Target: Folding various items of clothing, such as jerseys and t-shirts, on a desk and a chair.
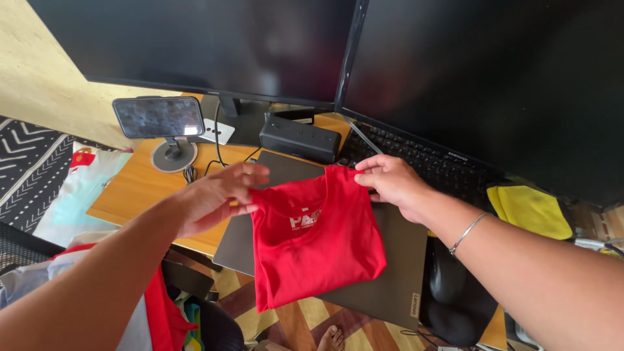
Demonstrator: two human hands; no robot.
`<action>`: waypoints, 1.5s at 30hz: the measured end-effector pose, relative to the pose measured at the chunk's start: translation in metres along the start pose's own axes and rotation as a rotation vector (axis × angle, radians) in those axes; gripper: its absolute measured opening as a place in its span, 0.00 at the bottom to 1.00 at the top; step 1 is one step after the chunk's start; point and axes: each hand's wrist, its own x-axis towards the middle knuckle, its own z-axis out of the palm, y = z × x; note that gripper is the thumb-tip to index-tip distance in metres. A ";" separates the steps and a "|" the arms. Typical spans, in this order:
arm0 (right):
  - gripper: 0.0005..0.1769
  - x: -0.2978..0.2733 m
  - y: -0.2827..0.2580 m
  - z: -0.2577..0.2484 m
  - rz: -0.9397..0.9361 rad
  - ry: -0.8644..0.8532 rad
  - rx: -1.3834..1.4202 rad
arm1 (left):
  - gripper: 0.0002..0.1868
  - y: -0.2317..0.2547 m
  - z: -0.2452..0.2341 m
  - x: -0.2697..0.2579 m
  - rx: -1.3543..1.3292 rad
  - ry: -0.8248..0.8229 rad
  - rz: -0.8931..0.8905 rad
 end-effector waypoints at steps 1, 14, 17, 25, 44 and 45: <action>0.12 0.004 0.004 0.002 -0.001 -0.001 0.000 | 0.24 -0.009 -0.005 0.006 0.000 0.002 0.001; 0.23 -0.038 -0.022 0.118 -0.792 -0.110 -0.388 | 0.29 -0.040 0.038 0.000 -0.084 0.377 0.212; 0.16 -0.042 -0.027 0.128 -0.638 -0.047 -0.408 | 0.30 -0.044 0.046 -0.008 -0.007 0.447 0.216; 0.06 -0.019 -0.031 0.120 -0.855 -0.033 -0.284 | 0.28 -0.070 0.053 0.008 0.378 0.557 0.275; 0.13 -0.041 -0.028 0.122 -0.734 0.057 -0.226 | 0.13 -0.066 0.054 0.009 0.383 0.791 0.419; 0.13 -0.047 -0.033 0.120 -0.747 0.076 -0.248 | 0.12 -0.063 0.056 0.008 0.383 0.821 0.405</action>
